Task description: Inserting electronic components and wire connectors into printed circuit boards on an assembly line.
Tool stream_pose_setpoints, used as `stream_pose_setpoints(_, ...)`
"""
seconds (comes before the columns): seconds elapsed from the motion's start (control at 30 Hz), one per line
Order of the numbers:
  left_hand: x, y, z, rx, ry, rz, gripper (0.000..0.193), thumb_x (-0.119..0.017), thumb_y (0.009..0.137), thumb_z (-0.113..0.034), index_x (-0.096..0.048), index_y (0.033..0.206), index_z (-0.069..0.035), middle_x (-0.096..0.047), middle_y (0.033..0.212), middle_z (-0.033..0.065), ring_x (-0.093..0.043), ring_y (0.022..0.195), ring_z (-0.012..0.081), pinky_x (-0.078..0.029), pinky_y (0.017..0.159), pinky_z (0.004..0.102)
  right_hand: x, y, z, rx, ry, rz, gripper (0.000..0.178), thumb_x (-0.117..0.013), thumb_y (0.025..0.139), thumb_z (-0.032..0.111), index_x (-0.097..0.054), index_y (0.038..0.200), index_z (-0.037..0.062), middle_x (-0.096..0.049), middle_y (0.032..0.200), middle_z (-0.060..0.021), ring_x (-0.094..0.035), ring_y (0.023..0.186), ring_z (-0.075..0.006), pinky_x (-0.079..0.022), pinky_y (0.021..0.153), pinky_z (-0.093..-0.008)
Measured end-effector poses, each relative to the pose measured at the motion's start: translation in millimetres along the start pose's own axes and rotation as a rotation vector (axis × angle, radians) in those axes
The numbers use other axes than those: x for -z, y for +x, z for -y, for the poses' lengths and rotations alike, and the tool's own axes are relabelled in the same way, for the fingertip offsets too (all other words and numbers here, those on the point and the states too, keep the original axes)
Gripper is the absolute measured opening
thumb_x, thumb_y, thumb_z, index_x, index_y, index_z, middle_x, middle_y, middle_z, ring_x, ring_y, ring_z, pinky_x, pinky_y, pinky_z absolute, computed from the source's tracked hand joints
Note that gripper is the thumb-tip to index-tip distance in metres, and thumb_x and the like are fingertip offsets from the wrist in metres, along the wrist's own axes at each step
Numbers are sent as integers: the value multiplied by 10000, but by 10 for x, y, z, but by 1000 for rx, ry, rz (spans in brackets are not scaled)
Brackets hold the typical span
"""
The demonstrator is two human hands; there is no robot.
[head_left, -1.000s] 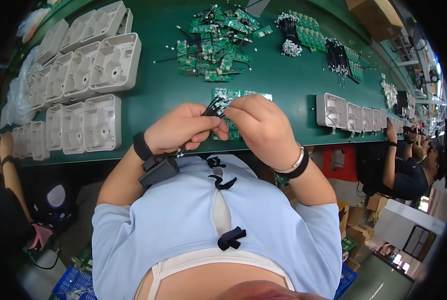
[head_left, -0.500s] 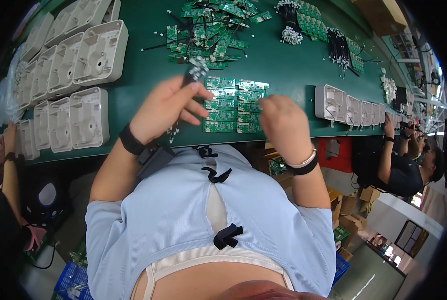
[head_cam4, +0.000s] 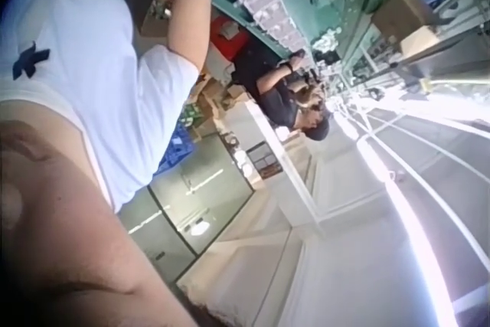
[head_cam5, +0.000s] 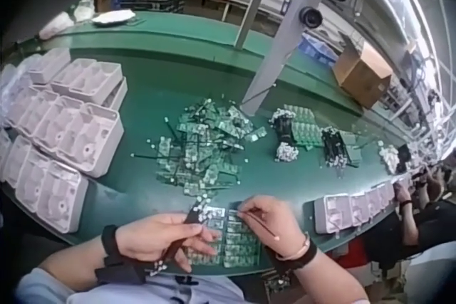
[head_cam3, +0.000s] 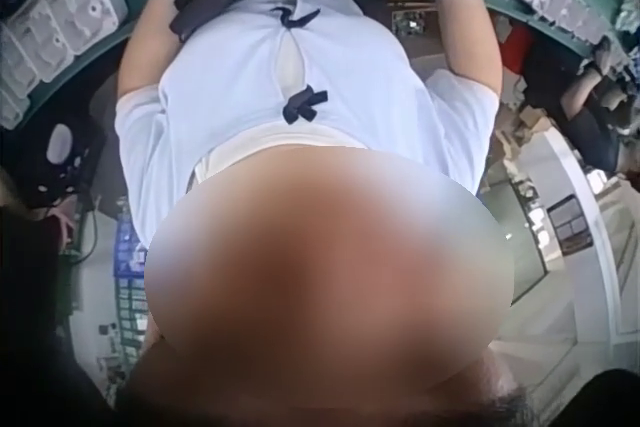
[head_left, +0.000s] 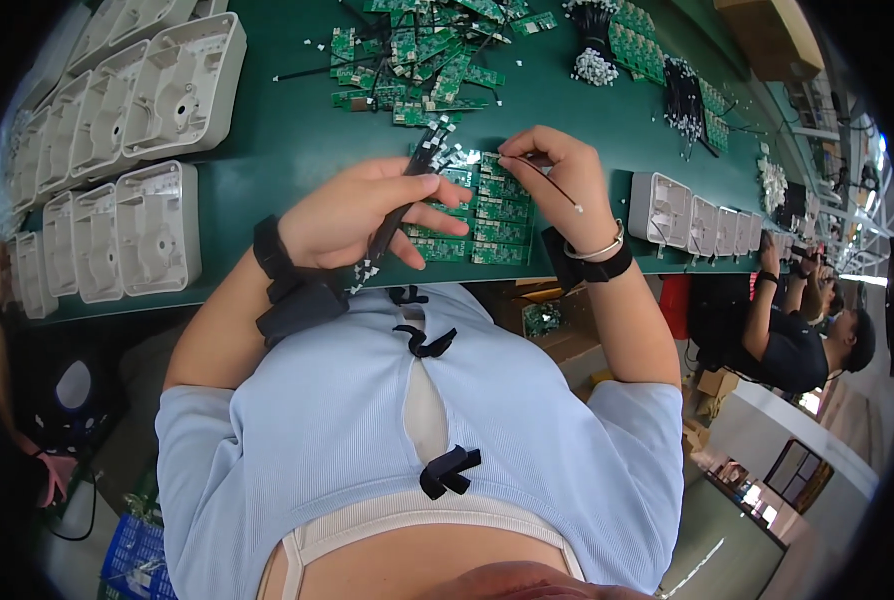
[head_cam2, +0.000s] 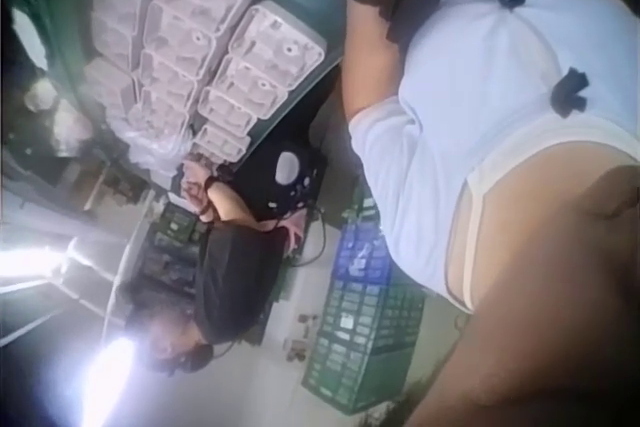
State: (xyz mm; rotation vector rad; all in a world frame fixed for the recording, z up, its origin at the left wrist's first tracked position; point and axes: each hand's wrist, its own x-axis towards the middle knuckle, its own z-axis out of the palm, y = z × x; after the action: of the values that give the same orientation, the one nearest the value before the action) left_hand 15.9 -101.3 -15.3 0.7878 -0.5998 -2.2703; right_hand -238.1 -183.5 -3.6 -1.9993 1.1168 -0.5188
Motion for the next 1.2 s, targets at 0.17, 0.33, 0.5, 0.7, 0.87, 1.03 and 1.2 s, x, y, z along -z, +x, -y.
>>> stream_pose_setpoints(0.17,71,25,57,-14,-25,-14,333,-494,1043,-240,-535,1269,1,-583,1295,117,-622,1170,250,-608,647,331,-20,62,-17,4,-68,28,70,-699,842,-40,-675,904,-19,-717,902,-66,-672,833,-139,-532,759,-261)
stream_pose_setpoints(0.33,66,24,57,-15,-14,-26,334,-499,1041,-240,-538,1269,1,-577,1308,117,-598,1204,245,-597,652,324,-11,85,44,47,-182,51,88,-699,829,-49,-678,905,-11,-716,890,-66,-674,818,-148,-517,707,-268)
stream_pose_setpoints(0.5,68,11,78,-21,-4,-31,347,-495,1041,-243,-549,1273,10,-574,1316,120,-591,1212,229,-591,649,315,52,171,75,79,-233,96,90,-735,793,-7,-684,867,-6,-708,832,-73,-663,751,-161,-497,655,-271)
stream_pose_setpoints(0.7,48,3,64,-18,39,-34,365,-490,1042,-249,-559,1279,19,-579,1313,124,-589,1218,211,-586,640,300,144,490,110,-94,-183,341,117,-765,746,36,-680,801,-24,-684,729,-80,-642,671,-141,-497,625,-274)
stream_pose_setpoints(0.87,19,0,33,-31,109,-29,357,-490,1042,-244,-566,1274,16,-595,1299,121,-587,1225,189,-564,608,265,181,601,45,-122,-149,423,114,-761,750,34,-679,796,-31,-681,724,-76,-634,663,-125,-496,616,-273)
stream_pose_setpoints(1.03,0,5,40,-40,140,-71,352,-484,1044,-240,-578,1268,15,-622,1264,108,-629,1137,155,-505,546,217,205,447,183,-163,-259,366,114,-767,761,39,-685,817,-17,-686,737,-59,-630,674,-119,-493,618,-265)
stream_pose_setpoints(1.2,65,-8,103,-21,224,-34,338,-472,1047,-225,-592,1254,14,-652,1219,114,-642,789,69,-418,464,176,107,-73,493,16,-28,154,141,-750,781,14,-681,903,6,-688,817,-83,-650,728,-174,-501,635,-290)
